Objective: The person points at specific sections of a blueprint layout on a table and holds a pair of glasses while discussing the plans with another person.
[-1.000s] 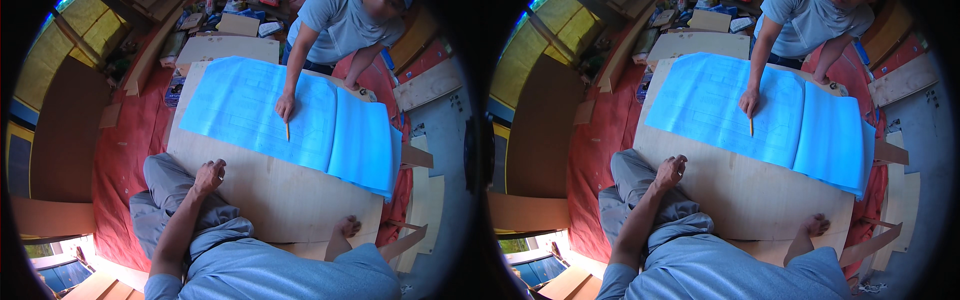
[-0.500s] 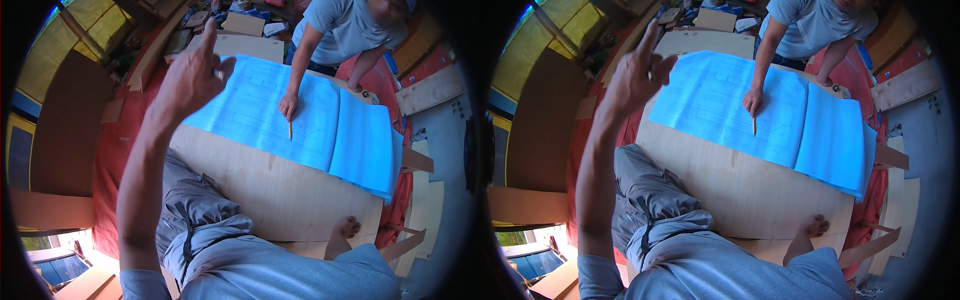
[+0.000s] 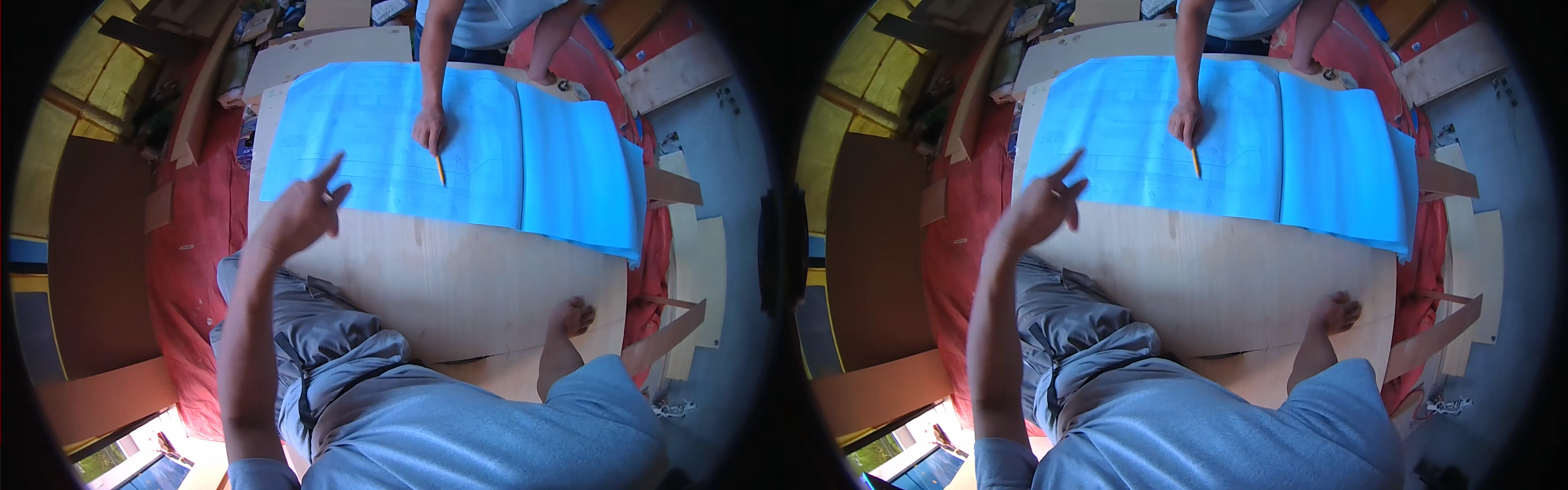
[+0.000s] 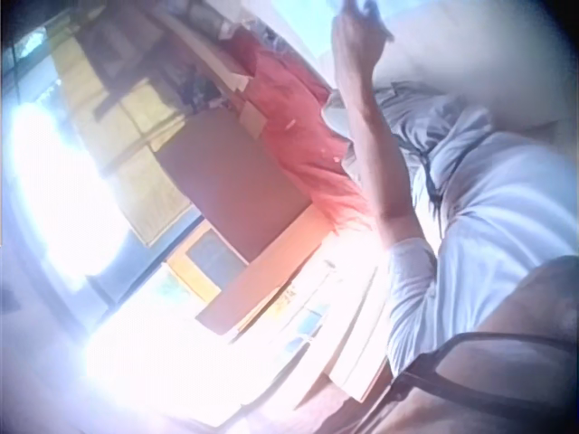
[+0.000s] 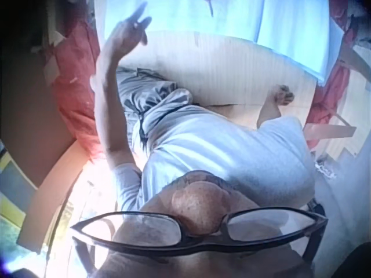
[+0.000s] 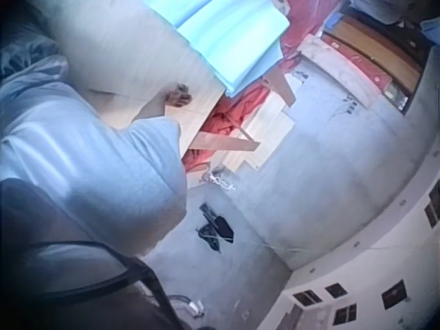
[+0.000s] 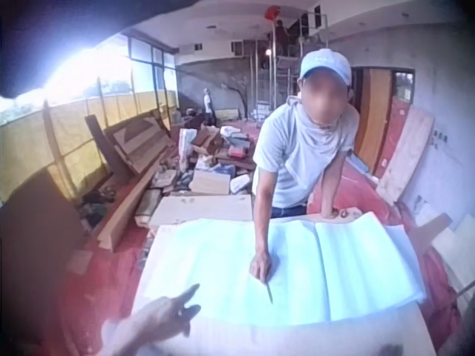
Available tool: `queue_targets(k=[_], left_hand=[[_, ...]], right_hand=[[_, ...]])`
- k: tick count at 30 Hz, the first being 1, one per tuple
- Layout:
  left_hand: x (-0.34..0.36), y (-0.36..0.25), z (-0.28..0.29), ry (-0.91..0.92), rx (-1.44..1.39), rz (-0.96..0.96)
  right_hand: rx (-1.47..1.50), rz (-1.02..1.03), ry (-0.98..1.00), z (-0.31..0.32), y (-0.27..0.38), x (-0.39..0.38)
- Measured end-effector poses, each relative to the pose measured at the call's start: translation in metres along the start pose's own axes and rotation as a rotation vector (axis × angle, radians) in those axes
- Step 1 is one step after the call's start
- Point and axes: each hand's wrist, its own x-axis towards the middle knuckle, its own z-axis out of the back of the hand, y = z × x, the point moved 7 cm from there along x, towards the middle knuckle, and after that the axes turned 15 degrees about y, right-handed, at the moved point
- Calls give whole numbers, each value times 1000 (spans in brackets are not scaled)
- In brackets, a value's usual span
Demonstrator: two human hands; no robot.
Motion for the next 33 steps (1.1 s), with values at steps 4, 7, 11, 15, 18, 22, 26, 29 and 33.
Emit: queue_targets(k=[4, 7, 11, 15, 18, 22, 26, 29, 33], left_hand=[[27, 73, -103, 360, 174, 179], [37, 108, -135, 179, 353, 154], [12, 149, -110, 9, 184, 151], [-40, 244, -135, -252, -164, 174], [-11, 251, -149, -198, -368, 197], [-23, 232, -144, -258, -126, 241], [-23, 227, -151, -199, 62, 272], [-16, 222, -151, -176, 69, 294], [-17, 232, -152, -198, 74, 229]], right_hand=[[-114, 152, -212, -24, -2, 14], [25, 350, -125, -87, -28, 22], [164, 570, -3, -76, 1, -18], [147, 573, -14, -58, -10, 1], [29, 345, -196, -133, -100, 119], [-52, 139, -173, -96, -54, 52], [-81, 22, -162, -54, -33, 26], [-95, -16, -46, -48, -25, 16], [-58, 54, -42, -33, -18, 6]])
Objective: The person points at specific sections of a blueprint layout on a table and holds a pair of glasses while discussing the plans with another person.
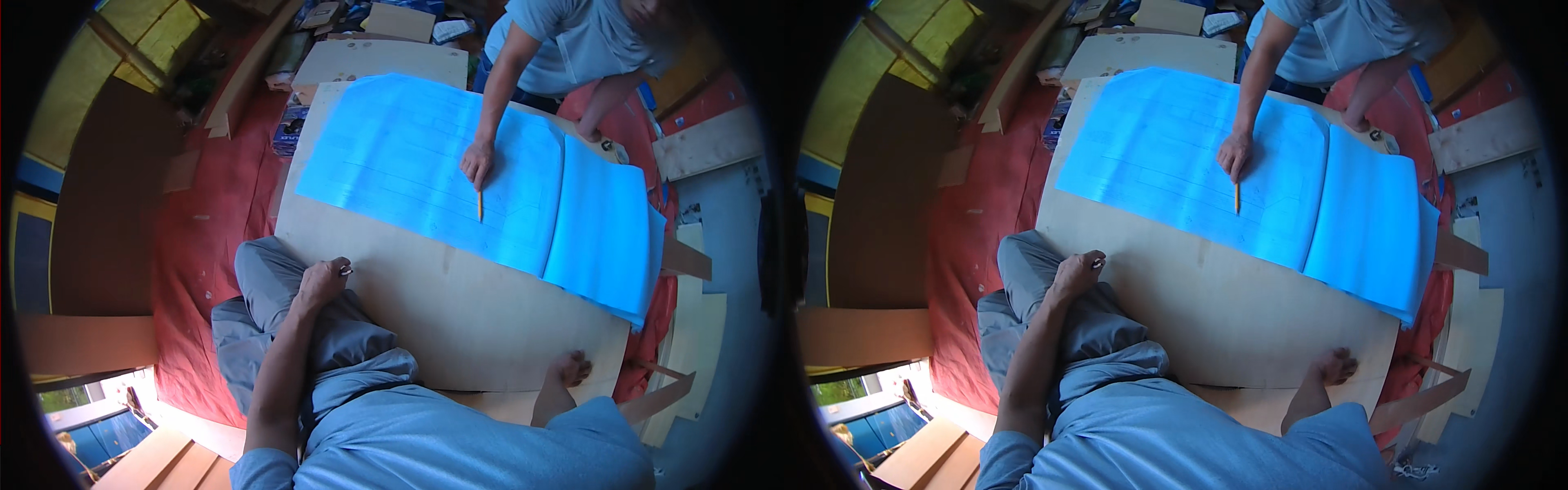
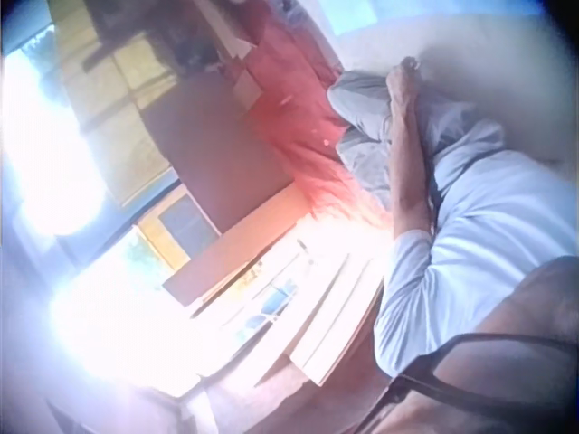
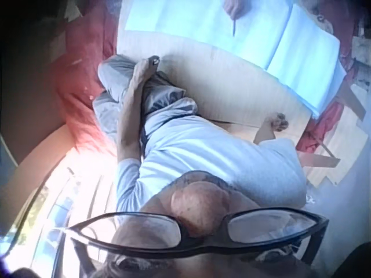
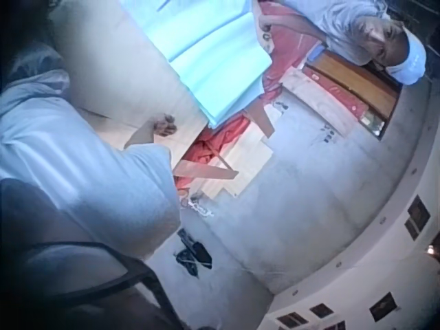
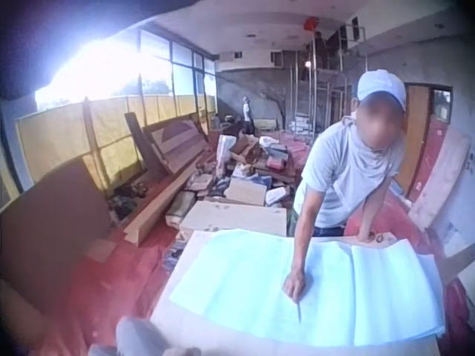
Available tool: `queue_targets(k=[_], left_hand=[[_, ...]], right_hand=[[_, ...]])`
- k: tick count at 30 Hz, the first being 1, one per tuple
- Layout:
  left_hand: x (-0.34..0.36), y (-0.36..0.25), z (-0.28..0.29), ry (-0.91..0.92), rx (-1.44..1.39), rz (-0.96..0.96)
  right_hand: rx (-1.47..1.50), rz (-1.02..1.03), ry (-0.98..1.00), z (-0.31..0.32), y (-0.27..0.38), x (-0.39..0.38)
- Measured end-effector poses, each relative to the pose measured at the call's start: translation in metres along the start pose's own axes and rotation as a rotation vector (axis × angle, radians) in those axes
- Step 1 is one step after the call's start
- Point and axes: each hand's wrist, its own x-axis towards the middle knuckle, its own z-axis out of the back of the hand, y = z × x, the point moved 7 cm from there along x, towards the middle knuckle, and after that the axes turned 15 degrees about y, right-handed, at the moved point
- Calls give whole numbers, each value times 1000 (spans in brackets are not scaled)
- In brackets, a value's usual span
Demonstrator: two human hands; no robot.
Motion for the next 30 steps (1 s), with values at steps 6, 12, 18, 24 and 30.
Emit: queue_targets(k=[6, 12, 18, 24, 30], left_hand=[[-6, -2, -5, 25, 12, 42], [-5, -4, 1, -60, -36, -68], [-6, -6, 7, 33, 27, -25], [3, -17, -3, 31, 8, 13], [-3, -35, 15, 17, 8, 22]], right_hand=[[48, -105, 158, 28, 0, 1], [109, -134, 214, 21, -7, -2], [57, -91, 67, 21, -4, -15], [488, 28, -92, -16, -33, 22], [100, -68, 59, 37, 7, -8]])
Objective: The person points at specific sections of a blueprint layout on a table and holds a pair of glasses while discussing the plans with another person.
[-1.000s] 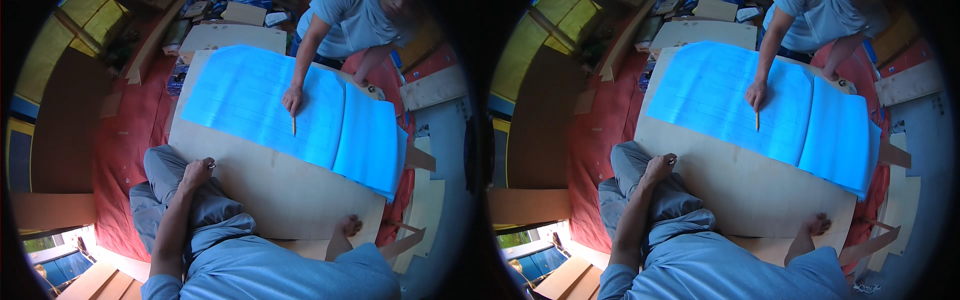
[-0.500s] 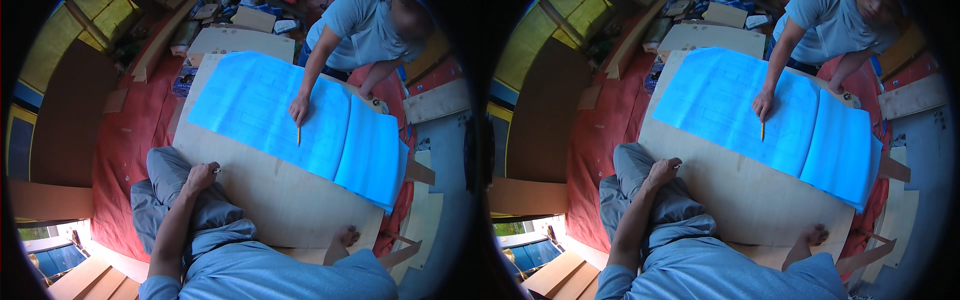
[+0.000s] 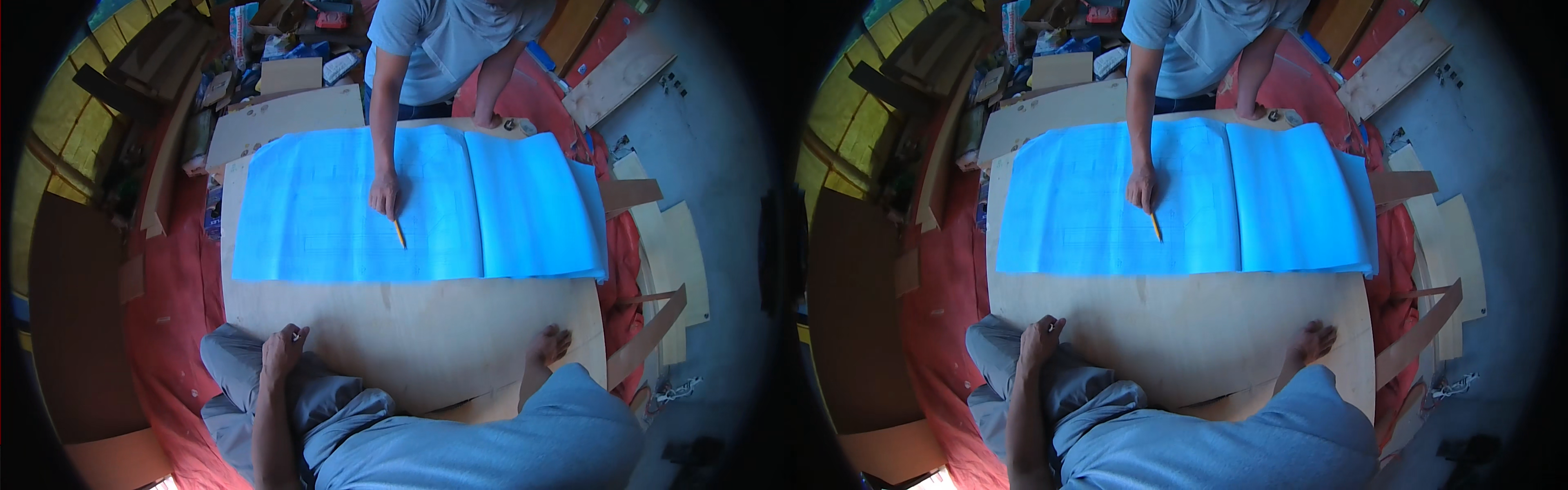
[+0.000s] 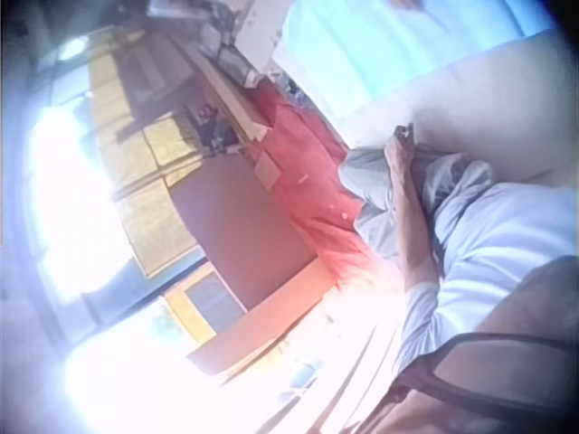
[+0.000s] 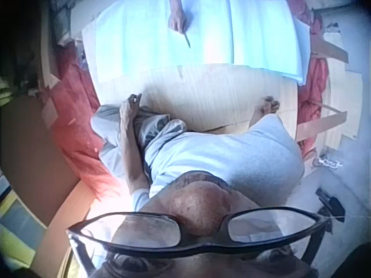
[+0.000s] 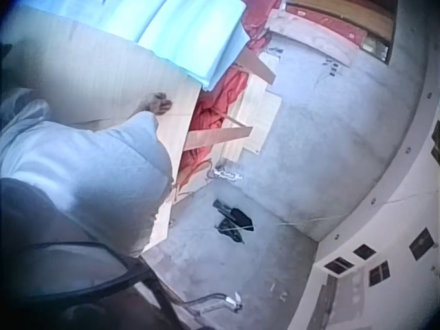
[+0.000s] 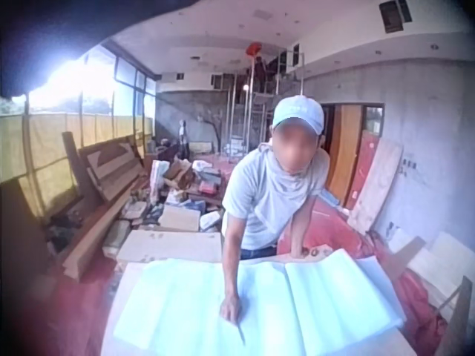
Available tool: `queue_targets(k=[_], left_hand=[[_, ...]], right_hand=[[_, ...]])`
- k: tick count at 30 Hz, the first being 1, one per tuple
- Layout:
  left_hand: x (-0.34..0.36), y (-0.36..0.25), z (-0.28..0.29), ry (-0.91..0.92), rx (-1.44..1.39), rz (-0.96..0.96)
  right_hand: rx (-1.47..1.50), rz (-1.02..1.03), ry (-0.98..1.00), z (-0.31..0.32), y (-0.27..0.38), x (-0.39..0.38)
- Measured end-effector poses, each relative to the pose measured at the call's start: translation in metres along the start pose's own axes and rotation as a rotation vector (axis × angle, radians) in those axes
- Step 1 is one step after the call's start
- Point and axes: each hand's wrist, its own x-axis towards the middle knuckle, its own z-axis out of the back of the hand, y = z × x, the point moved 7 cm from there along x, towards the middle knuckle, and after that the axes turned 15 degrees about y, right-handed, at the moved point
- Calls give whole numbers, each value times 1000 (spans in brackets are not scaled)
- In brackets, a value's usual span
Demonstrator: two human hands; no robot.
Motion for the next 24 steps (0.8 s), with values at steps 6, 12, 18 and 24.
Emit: queue_targets(k=[6, 12, 18, 24], left_hand=[[1, 19, -9, 1, 15, 17], [0, 17, -9, 23, -37, -8], [-2, 18, -7, 72, -37, 23], [2, 19, -9, 81, -23, 8]], right_hand=[[28, -52, 118, 18, 4, -13], [-4, -38, 103, 19, 3, -9], [25, -61, 162, 15, 4, -12], [9, -57, 130, 10, 5, -7]])
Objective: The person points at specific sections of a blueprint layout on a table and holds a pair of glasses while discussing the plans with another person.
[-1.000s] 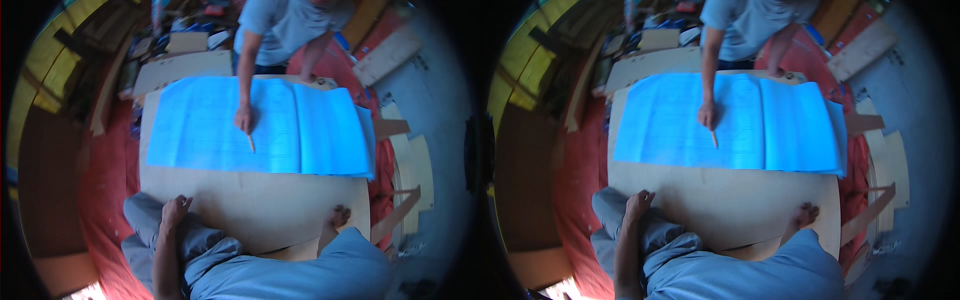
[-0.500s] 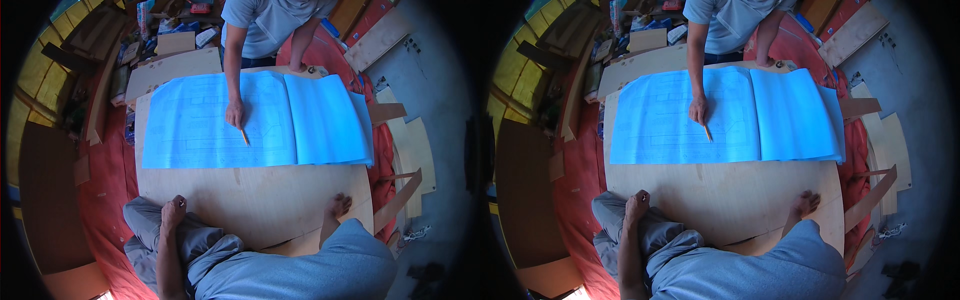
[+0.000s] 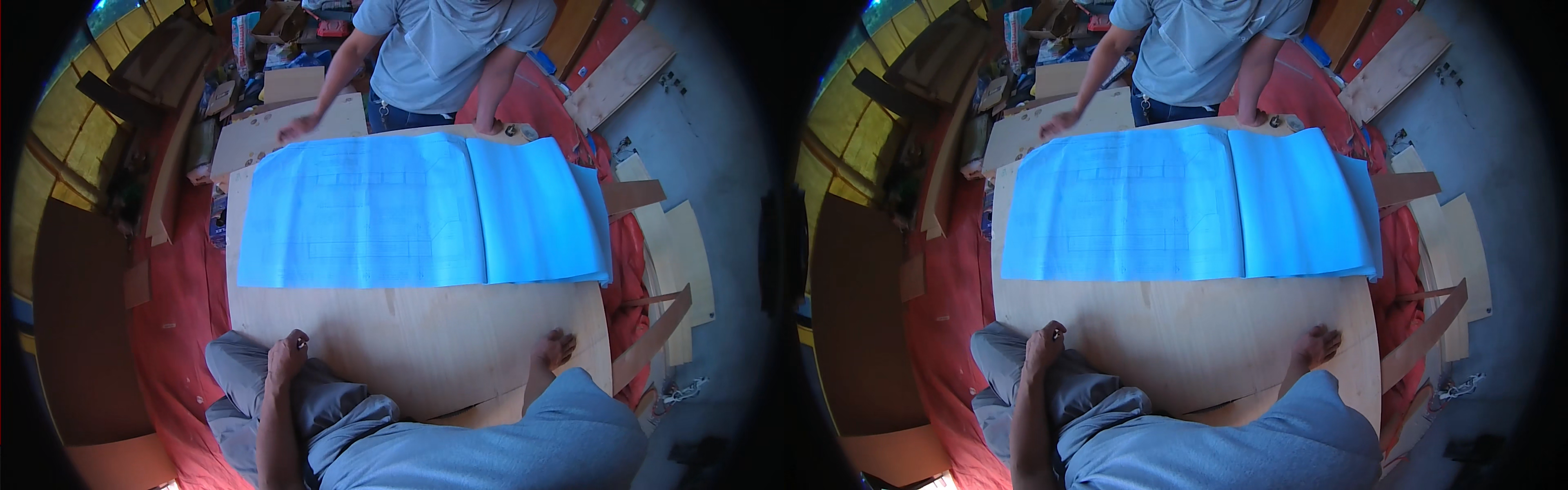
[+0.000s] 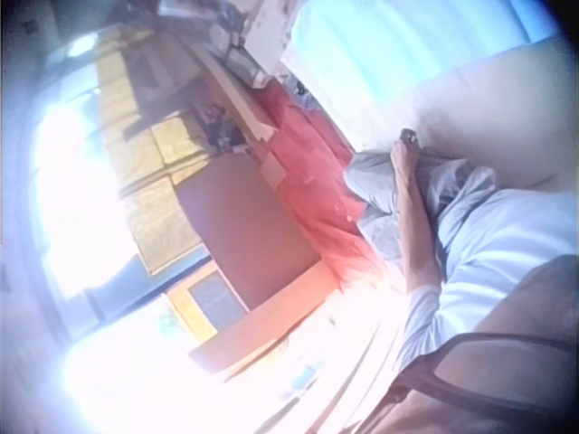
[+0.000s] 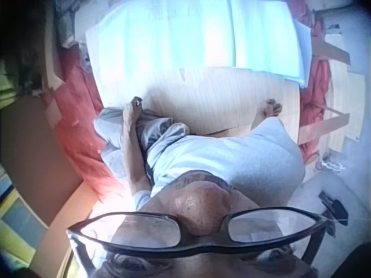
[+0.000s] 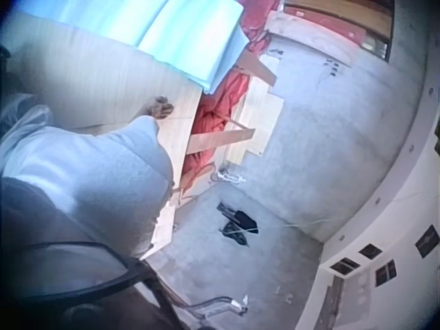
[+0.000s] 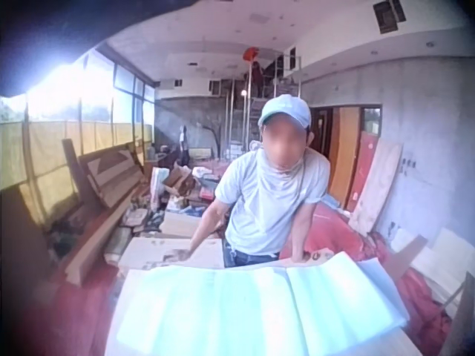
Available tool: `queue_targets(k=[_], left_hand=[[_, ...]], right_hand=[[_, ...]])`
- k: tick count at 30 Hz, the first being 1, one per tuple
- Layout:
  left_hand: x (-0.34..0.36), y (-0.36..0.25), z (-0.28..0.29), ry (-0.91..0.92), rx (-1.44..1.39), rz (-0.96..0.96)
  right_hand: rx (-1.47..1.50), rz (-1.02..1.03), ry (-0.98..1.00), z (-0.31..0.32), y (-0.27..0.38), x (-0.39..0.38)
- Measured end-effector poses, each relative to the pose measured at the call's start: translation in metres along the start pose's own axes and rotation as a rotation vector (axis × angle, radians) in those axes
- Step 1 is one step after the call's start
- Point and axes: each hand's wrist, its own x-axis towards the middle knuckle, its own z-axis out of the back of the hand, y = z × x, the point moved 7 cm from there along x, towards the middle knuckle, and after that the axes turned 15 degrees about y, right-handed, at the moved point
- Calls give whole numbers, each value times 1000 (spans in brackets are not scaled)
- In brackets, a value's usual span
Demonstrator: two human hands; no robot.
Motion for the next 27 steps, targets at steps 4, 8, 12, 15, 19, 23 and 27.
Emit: queue_targets(k=[4, 8, 12, 15, 19, 23, 27], left_hand=[[-2, -4, -1, 5, -6, -19], [-4, -4, 1, -39, -11, -40], [-1, -5, 1, -70, 0, -4], [-2, -2, 0, -97, 5, -21], [-2, 1, -2, -107, 27, -36], [6, 4, -6, -140, 39, -78], [5, 8, -4, -89, -70, -72]], right_hand=[[4, 6, 11, 5, -1, -3], [1, -5, -4, 8, 1, -6], [-17, -10, -26, 5, -4, -2], [-11, 9, -8, 8, 0, -7], [-16, 21, -46, 8, 1, -7], [-34, -4, -99, -3, -7, 4], [-44, 36, -161, -10, -8, 10]])
